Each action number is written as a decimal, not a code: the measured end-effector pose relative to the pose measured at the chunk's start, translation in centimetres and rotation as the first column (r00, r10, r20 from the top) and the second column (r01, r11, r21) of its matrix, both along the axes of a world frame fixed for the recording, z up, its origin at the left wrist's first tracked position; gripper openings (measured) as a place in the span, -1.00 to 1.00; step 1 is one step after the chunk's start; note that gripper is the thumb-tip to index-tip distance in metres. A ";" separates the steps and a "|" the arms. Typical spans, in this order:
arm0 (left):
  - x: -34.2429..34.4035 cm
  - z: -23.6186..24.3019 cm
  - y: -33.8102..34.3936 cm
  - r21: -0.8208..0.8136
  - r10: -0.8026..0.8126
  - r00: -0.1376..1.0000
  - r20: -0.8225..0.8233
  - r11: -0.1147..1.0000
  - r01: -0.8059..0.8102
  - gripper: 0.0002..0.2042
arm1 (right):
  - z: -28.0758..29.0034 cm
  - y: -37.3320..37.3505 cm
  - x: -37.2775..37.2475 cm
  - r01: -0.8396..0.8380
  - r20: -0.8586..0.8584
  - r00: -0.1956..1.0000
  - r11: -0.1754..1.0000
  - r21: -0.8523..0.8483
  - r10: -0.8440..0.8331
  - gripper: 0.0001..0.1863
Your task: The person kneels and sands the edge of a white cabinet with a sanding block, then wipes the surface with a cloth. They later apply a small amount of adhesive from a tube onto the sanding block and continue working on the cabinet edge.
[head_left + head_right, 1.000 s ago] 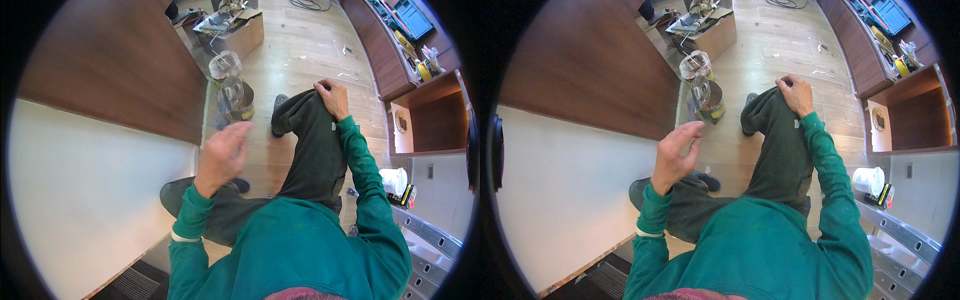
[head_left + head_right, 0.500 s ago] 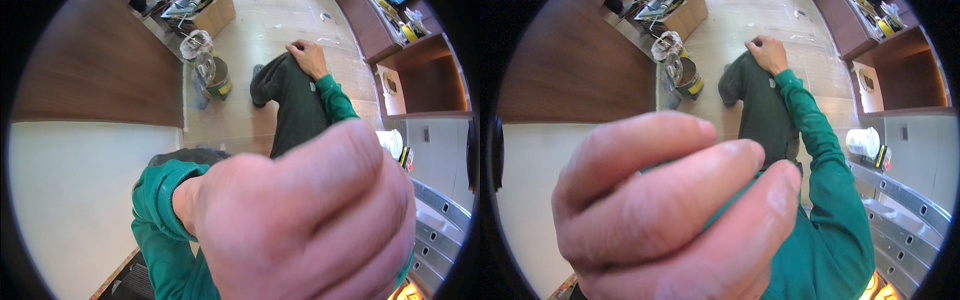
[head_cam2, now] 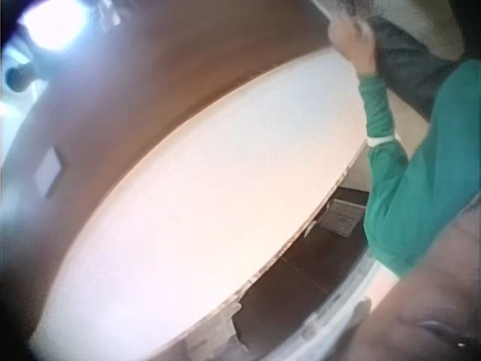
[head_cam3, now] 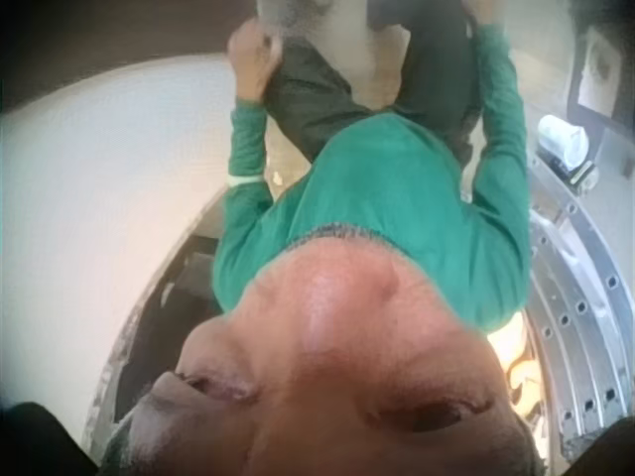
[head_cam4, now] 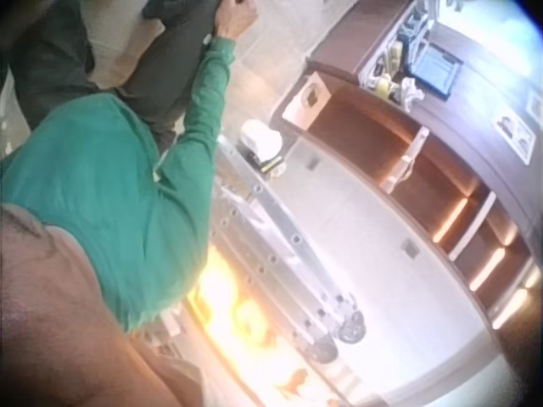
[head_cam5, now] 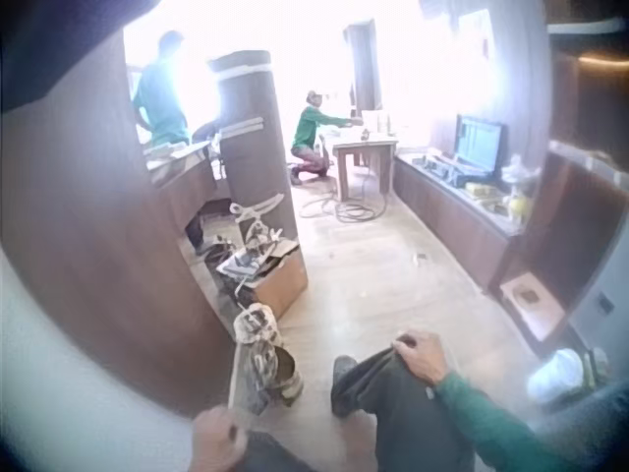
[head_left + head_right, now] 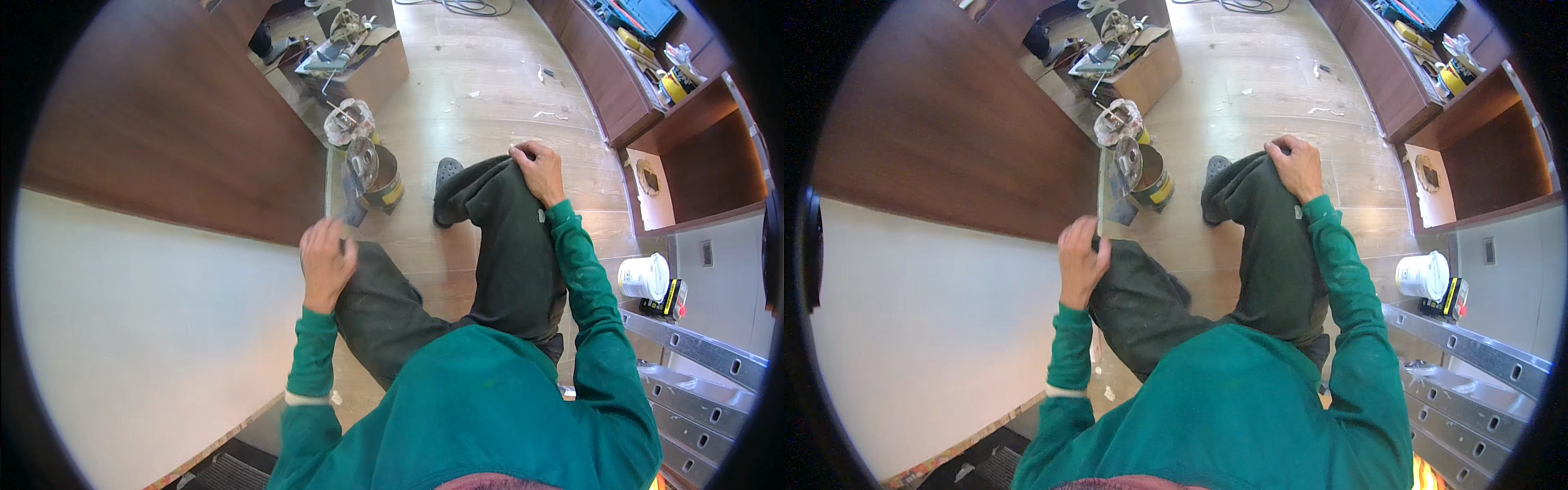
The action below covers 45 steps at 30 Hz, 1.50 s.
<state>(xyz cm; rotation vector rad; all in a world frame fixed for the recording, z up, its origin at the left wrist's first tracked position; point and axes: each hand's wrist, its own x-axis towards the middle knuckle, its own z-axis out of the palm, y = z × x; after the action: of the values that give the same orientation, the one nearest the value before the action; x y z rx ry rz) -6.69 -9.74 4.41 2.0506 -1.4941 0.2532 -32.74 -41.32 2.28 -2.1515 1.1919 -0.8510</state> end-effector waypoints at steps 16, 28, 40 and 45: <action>15.1 4.2 -11.2 -0.051 0.200 0.805 -0.558 0.960 -0.274 -0.73 | 3.5 2.0 24.8 -0.832 -0.143 0.549 0.554 -0.006 0.823 -0.75; 41.5 -11.9 -39.4 0.070 0.295 0.912 -0.285 0.955 -0.287 -0.63 | 3.4 0.7 26.9 -0.909 -0.423 0.401 0.410 -0.075 0.812 -0.79; 53.1 -15.4 -50.9 0.164 0.550 0.779 -0.302 0.835 -0.526 -0.56 | 3.9 -4.8 29.0 -0.918 -0.412 0.370 0.395 -0.027 0.833 -0.68; 54.6 -19.2 -51.8 0.347 0.583 0.631 -0.511 0.812 -0.469 -0.47 | 2.8 -6.4 29.7 -0.897 -0.406 0.405 0.441 -0.006 0.819 -0.67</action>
<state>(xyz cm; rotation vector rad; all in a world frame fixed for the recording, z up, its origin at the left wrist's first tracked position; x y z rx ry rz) 47.87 -61.49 -14.76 2.3726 -0.5082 -0.3173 -3.08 -47.70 5.05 -2.6997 -0.0933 -0.0956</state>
